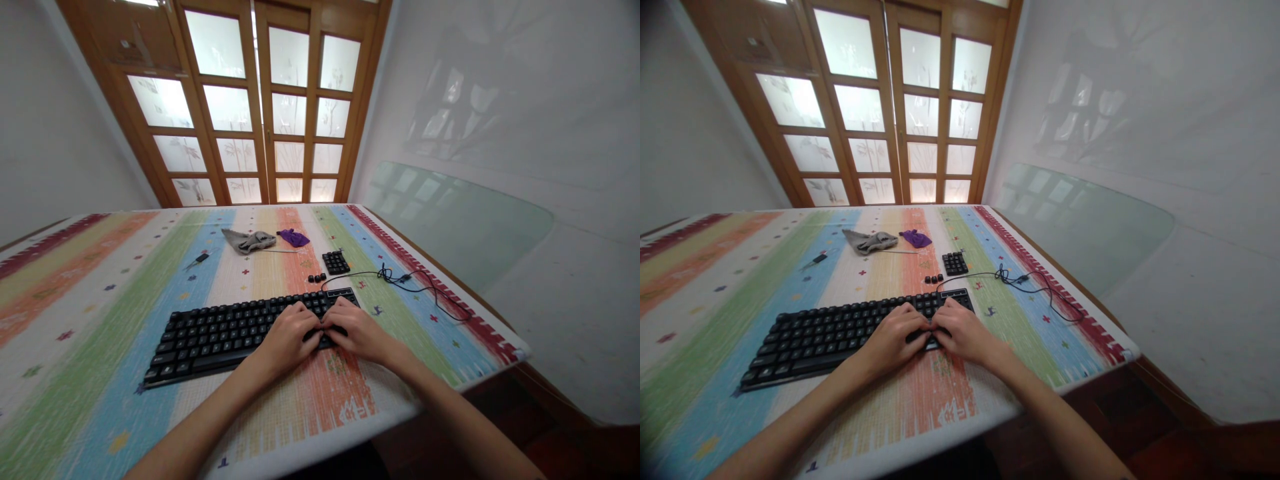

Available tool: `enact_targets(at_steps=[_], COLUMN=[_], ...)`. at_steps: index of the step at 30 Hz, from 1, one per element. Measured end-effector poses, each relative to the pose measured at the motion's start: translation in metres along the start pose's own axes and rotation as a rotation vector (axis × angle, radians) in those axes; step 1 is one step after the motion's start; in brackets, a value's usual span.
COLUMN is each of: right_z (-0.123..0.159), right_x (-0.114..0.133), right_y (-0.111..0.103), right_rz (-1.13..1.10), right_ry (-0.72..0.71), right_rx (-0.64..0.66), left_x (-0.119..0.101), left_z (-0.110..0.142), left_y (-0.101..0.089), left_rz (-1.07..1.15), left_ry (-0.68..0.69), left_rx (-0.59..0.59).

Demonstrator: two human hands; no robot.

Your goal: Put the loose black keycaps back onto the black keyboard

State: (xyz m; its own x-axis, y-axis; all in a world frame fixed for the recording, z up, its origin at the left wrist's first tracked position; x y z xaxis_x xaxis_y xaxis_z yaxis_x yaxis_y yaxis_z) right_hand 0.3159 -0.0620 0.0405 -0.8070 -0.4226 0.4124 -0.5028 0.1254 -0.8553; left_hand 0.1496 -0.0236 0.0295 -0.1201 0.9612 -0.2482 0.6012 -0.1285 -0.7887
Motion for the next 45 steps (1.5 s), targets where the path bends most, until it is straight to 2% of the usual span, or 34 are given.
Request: enact_targets(at_steps=[6, 10, 14, 18, 21, 25, 31, 39, 45], right_z=[0.005, 0.007, 0.002, -0.015, -0.035, -0.068, -0.105, -0.117, -0.112], right_x=[0.000, 0.000, 0.001, -0.001, -0.013, -0.034, -0.051, -0.056, -0.048], right_y=[0.011, 0.016, 0.012, -0.002, -0.010, -0.009, 0.006, 0.021, 0.011], right_rz=[0.025, 0.047, 0.056, -0.039, -0.079, 0.005, 0.248, 0.280, 0.223], right_ry=[-0.016, 0.005, 0.025, -0.017, 0.002, 0.082, 0.199, 0.226, 0.197], right_rx=[-0.037, -0.054, -0.019, 0.038, -0.048, -0.149, -0.073, -0.006, -0.068], left_x=[0.000, 0.001, 0.000, -0.004, -0.005, -0.005, -0.005, -0.009, -0.011], left_z=[-0.002, -0.002, -0.002, 0.000, 0.003, 0.006, 0.009, 0.010, 0.009], left_y=[0.010, 0.016, 0.012, 0.004, 0.002, 0.004, 0.009, 0.010, 0.007], left_rz=[-0.170, -0.218, -0.200, -0.137, -0.099, -0.119, -0.203, -0.333, -0.345], left_ry=[0.126, 0.141, 0.138, 0.120, 0.121, 0.151, 0.199, 0.284, 0.290], left_rx=[0.096, 0.141, 0.151, 0.132, 0.097, 0.097, 0.091, 0.074, 0.069])
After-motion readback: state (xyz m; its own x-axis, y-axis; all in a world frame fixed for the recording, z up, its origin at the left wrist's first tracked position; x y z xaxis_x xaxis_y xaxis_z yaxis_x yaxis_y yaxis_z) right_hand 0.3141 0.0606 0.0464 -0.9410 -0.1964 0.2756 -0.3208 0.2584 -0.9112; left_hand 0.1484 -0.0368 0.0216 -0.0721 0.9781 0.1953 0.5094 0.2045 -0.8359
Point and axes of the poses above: each hand's wrist, its own z-axis away from the middle knuckle, its own y-axis out of the palm, x = y × z, the point moved 3 cm from there along -z, towards the middle knuckle, and after that the axes turned 15 degrees about y, right-handed, at the moved point
